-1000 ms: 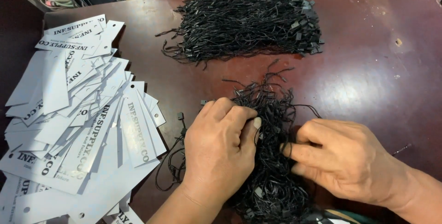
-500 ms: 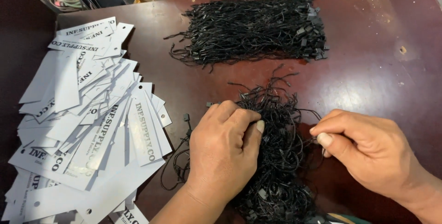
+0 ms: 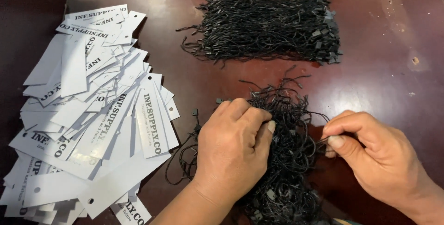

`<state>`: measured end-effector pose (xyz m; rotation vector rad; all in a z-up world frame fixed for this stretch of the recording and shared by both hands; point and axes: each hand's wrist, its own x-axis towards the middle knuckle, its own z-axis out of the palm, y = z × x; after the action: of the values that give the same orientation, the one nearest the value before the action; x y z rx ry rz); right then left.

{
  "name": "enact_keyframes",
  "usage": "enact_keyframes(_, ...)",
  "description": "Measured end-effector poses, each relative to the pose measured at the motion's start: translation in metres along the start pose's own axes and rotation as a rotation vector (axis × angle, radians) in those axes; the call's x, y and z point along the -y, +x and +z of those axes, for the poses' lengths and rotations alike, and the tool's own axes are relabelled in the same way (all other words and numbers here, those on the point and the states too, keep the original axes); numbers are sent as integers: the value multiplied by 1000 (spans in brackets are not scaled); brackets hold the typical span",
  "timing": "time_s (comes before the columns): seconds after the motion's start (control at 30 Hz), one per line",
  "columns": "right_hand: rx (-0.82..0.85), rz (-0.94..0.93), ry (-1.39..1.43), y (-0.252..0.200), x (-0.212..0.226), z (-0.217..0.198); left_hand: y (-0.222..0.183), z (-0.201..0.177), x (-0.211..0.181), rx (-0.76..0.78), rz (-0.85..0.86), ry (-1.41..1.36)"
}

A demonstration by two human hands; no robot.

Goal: Untangling and sorting black string tag fasteners from a tangled pile into a neat stack on a table.

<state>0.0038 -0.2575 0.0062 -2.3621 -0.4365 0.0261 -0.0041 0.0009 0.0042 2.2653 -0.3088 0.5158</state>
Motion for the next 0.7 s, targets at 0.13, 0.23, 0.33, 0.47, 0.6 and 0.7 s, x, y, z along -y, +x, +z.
enact_keyframes(0.13,-77,60,0,1,18,4,1,0,0,-16,25,2)
enact_keyframes(0.23,-170,-169,-66,6,24,3,1,0,1,10,-11,-11)
enact_keyframes(0.33,-160,-131,28,4,15,1,1,0,1,27,-18,3)
enact_keyframes(0.47,-161,-20,130,1,12,2,6,-5,-1,5,-38,-44)
enact_keyframes(0.6,-166,-148,-30,7,35,-6,22,-24,-14,51,-201,-258)
enact_keyframes(0.7,-140,-154,-10,5,44,-12,32,-33,-35,7,-77,-167)
